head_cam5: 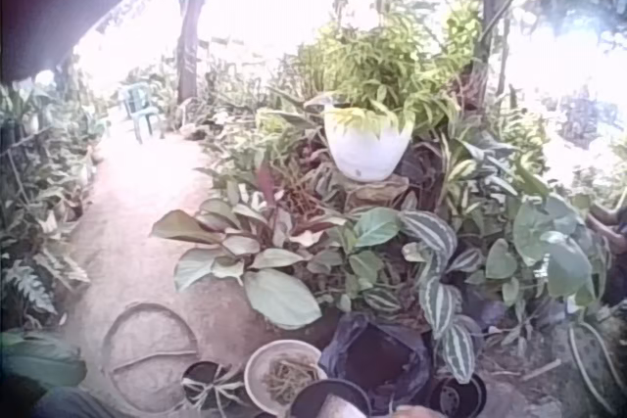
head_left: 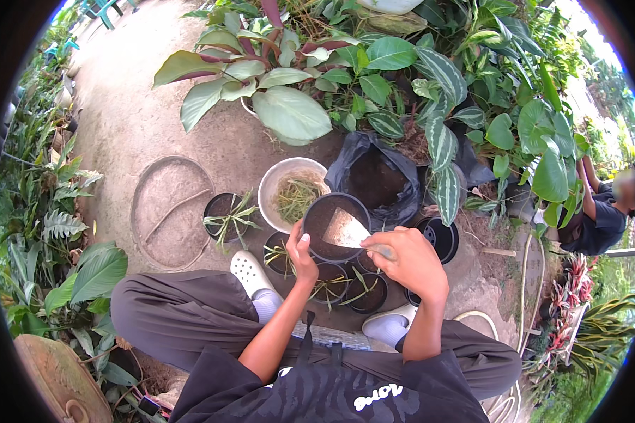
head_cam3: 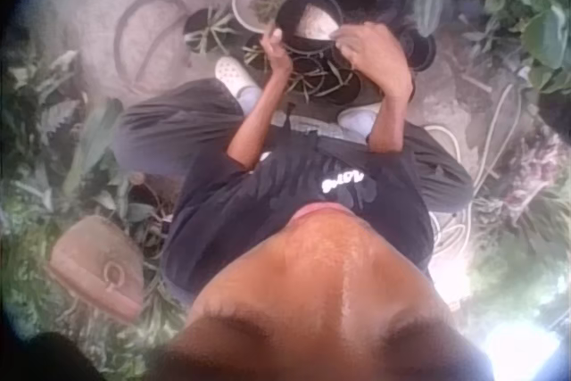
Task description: The person puts soil into plant pots using a trowel and places small plant cuttings into the soil.
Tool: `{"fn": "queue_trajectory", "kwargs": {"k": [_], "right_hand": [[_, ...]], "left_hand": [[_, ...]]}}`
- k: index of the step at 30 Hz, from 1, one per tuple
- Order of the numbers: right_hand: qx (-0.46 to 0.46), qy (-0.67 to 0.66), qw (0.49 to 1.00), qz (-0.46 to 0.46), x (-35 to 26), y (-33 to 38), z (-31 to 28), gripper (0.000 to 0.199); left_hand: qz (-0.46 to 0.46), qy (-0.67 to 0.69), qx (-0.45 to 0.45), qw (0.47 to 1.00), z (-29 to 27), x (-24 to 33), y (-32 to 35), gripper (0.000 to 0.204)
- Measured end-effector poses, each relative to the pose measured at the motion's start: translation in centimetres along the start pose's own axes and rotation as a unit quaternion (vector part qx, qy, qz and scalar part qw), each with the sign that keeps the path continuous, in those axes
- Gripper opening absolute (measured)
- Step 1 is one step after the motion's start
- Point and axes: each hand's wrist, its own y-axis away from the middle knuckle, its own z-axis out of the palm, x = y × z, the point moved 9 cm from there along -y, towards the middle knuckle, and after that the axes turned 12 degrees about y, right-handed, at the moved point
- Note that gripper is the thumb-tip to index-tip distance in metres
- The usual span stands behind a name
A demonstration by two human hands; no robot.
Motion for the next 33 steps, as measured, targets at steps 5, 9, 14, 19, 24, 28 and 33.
{"fn": "queue_trajectory", "kwargs": {"k": [5,9,14,19,24,28,33], "right_hand": [[0.034,-0.03,0.998,-0.048,-0.8,-0.9,0.1,0.021],[0.042,-0.038,0.998,-0.01,0.3,-1.0,0.7,0.022],[0.032,-0.016,0.997,0.068,0.6,0.4,-0.8,0.02],[-0.002,0.012,0.992,0.124,2.0,1.4,-0.7,0.021],[0.025,-0.006,0.994,0.106,1.8,1.1,-0.8,0.021],[0.018,-0.035,0.997,0.073,0.8,0.6,-0.4,0.021],[-0.022,-0.079,0.995,0.061,0.8,0.2,0.0,0.021]], "left_hand": [[0.003,-0.003,-0.029,1.0,0.5,0.0,-0.1,0.072],[0.005,-0.003,-0.036,0.999,0.9,0.4,0.0,0.072],[0.018,-0.023,0.013,0.999,0.1,0.8,0.1,0.074],[0.027,-0.018,0.019,0.999,-0.4,0.6,-0.2,0.074],[0.026,-0.021,0.018,0.999,-0.1,0.7,0.0,0.073],[0.021,-0.021,0.021,0.999,0.2,0.9,0.1,0.073],[0.02,-0.017,0.022,0.999,0.1,0.9,0.2,0.074]]}}
